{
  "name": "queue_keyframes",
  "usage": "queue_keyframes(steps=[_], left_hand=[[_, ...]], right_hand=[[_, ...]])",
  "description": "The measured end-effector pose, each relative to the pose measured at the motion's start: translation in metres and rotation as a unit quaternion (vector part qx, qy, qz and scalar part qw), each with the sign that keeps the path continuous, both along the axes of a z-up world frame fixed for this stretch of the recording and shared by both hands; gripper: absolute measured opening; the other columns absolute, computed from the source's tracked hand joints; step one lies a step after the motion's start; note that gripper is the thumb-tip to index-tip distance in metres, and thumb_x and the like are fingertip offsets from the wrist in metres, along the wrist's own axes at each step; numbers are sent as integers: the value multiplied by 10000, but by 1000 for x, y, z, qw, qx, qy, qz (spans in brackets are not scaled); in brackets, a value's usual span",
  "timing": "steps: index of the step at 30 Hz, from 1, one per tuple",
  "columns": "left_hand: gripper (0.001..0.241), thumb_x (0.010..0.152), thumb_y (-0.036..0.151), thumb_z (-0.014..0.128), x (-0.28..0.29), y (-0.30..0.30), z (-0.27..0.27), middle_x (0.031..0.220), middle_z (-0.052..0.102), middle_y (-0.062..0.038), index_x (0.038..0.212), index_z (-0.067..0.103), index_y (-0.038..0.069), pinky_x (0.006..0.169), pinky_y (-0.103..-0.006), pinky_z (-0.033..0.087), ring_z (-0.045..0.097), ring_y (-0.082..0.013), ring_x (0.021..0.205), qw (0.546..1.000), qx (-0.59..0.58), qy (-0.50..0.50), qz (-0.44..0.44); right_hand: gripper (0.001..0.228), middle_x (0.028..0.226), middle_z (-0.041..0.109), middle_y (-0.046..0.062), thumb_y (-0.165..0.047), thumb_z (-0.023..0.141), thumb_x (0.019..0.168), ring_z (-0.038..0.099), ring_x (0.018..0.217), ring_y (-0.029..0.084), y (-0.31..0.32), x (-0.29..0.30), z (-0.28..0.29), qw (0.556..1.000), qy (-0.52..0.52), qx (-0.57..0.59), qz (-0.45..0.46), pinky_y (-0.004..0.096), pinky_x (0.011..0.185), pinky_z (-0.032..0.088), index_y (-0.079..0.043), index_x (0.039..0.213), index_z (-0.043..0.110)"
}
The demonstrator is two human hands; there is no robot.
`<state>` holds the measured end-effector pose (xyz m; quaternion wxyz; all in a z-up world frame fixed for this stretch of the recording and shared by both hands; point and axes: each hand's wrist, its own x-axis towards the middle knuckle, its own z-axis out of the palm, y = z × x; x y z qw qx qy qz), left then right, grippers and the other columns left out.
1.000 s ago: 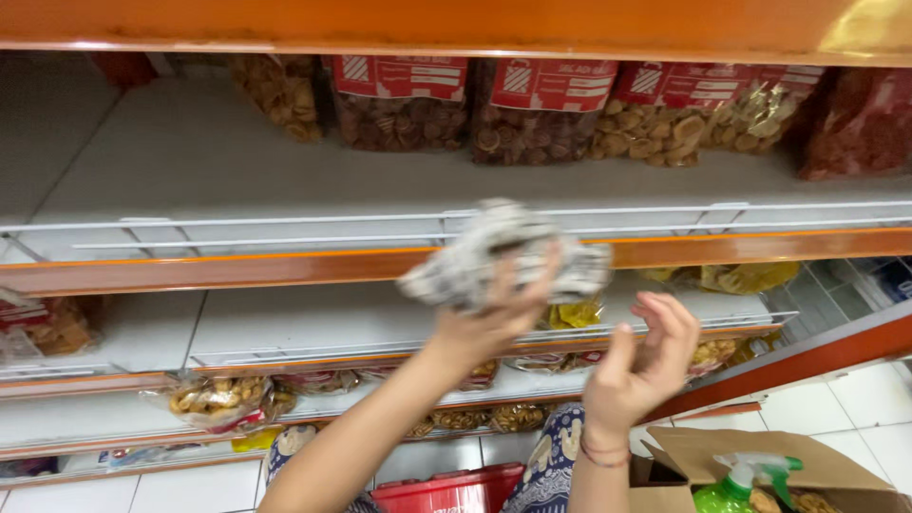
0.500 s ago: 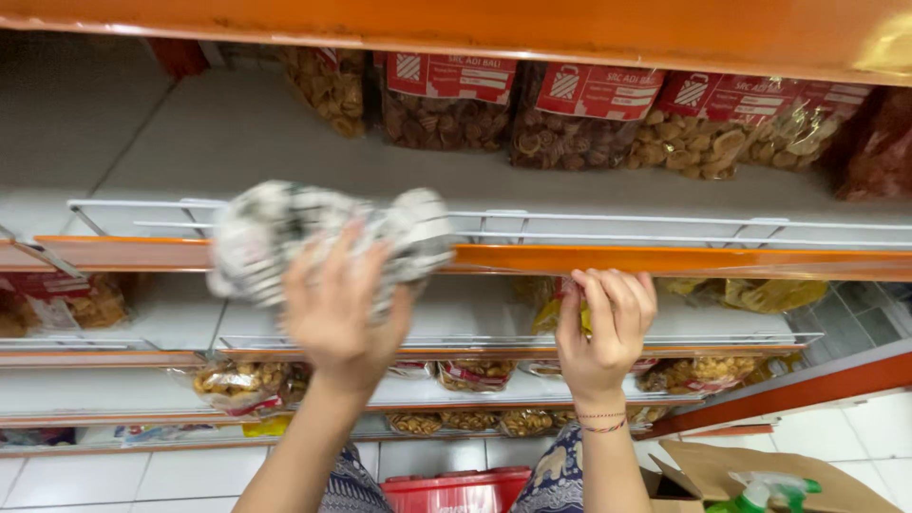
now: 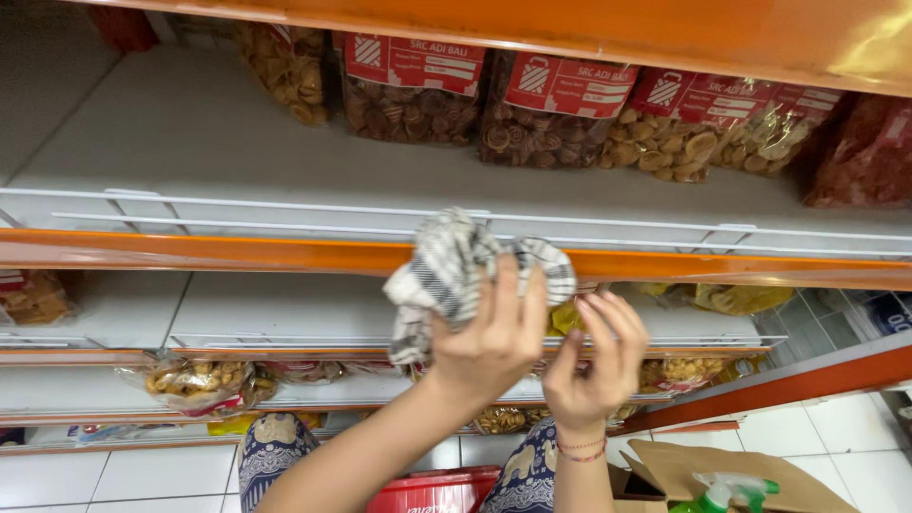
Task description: The person sprays a shelf with a liquid from a green bottle and wipes it with a cloth, then picks up bags of snacks from a box and places them on the shelves.
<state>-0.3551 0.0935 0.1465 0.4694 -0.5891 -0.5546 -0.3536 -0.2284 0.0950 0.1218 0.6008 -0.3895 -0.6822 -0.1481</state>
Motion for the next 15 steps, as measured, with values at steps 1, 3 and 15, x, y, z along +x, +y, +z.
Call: queue_keyframes(steps=[1, 3, 15], left_hand=[[306, 978, 301, 564, 10, 4, -1, 1208, 730, -77, 1189, 756, 190, 1015, -551, 241, 709, -113, 915, 1000, -2, -2, -19], [310, 978, 301, 568, 31, 9, -2, 1214, 732, -80, 1193, 759, 189, 963, -499, 336, 685, -82, 882, 998, -7, -6, -59], [385, 986, 392, 598, 43, 27, -3, 1281, 671, 29, 1350, 715, 339, 941, -410, 374, 662, -87, 1086, 983, -10, 16, -183]], right_hand=[[290, 1210, 634, 179, 89, 597, 896, 624, 1226, 346, -2, 5, -3, 1000, 21, 3, -15, 456, 1105, 522, 32, 1176, 650], [294, 1247, 599, 170, 74, 574, 909, 609, 1203, 308, -1, 17, -10, 996, 85, 0, -13, 416, 1080, 520, 48, 1194, 644], [302, 1294, 489, 130, 88, 524, 968, 541, 1204, 232, -4, 31, -30, 978, 209, -23, 2, 330, 1079, 491, 46, 1261, 584]])
